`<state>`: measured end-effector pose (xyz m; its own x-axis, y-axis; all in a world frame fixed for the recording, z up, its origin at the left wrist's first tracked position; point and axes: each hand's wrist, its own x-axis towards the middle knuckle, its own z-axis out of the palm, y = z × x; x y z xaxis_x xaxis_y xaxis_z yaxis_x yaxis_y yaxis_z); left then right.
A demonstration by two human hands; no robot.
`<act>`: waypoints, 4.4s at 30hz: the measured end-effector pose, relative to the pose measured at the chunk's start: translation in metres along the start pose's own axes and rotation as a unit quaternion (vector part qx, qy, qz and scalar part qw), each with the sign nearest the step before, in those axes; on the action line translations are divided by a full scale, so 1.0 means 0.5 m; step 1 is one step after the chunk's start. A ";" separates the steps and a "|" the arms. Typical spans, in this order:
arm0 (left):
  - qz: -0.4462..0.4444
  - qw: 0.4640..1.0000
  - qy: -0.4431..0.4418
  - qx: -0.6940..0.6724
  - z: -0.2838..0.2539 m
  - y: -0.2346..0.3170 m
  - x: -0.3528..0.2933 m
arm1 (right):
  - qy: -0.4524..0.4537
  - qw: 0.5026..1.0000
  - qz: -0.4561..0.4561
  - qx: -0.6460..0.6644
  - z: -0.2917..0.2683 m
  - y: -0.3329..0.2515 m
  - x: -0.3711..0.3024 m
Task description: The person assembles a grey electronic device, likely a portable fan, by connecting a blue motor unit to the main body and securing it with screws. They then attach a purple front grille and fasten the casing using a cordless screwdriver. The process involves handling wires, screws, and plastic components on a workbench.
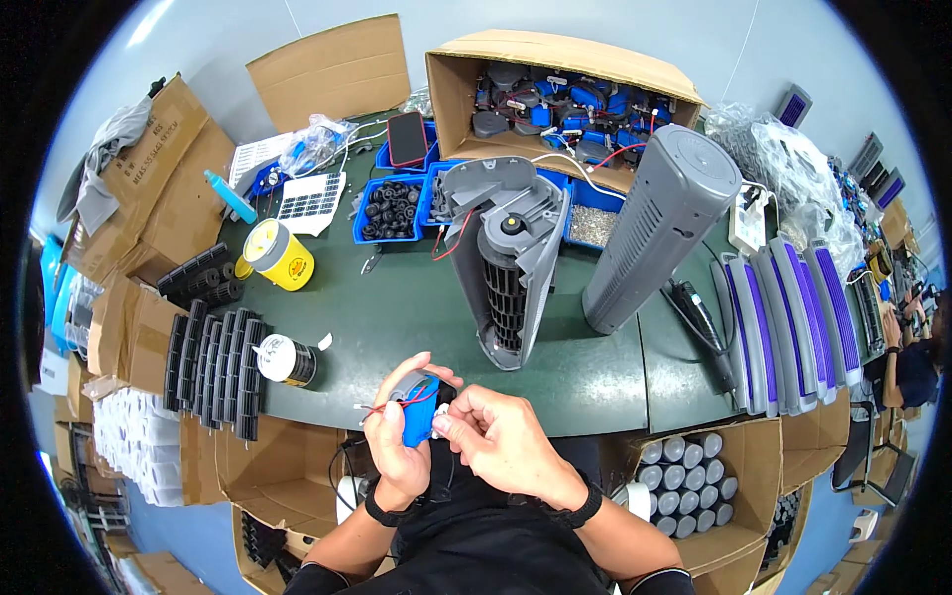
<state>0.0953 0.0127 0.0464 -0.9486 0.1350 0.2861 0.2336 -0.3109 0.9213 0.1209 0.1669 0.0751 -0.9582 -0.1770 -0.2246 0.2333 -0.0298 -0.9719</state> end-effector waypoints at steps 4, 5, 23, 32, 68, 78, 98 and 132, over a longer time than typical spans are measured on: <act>0.015 1.000 0.005 -0.005 0.002 -0.004 0.001 | 0.073 0.997 -0.011 0.012 0.003 -0.006 0.006; 0.017 1.000 -0.003 -0.019 0.002 -0.004 0.001 | 0.079 0.997 -0.009 0.015 0.004 -0.007 0.006; -0.195 0.952 0.020 -0.233 -0.015 0.022 0.036 | 0.105 0.994 -0.025 -0.013 0.002 -0.023 -0.016; -0.026 0.998 -0.036 -0.037 -0.017 0.015 0.019 | 0.141 0.969 -0.136 -0.148 0.018 -0.023 -0.004; -0.171 0.953 0.028 -0.249 -0.003 -0.005 0.038 | 0.161 0.974 -0.140 -0.071 0.040 -0.008 0.011; -0.282 0.877 -0.014 -0.389 -0.043 0.048 0.056 | 0.388 0.791 -0.442 -0.167 -0.056 -0.086 0.080; 0.255 0.803 -0.388 0.374 0.126 0.397 0.348 | 0.009 0.936 -0.336 0.110 -0.150 -0.056 0.136; 0.372 0.673 -0.436 0.466 0.130 0.286 0.337 | -0.018 0.940 -0.329 0.089 -0.164 -0.065 0.120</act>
<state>-0.0171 0.0520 0.2434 -0.1026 0.8964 0.4312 0.9937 0.0730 0.0848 0.0421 0.2381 0.0875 -0.8996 -0.0960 0.4259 -0.3801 -0.3081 -0.8722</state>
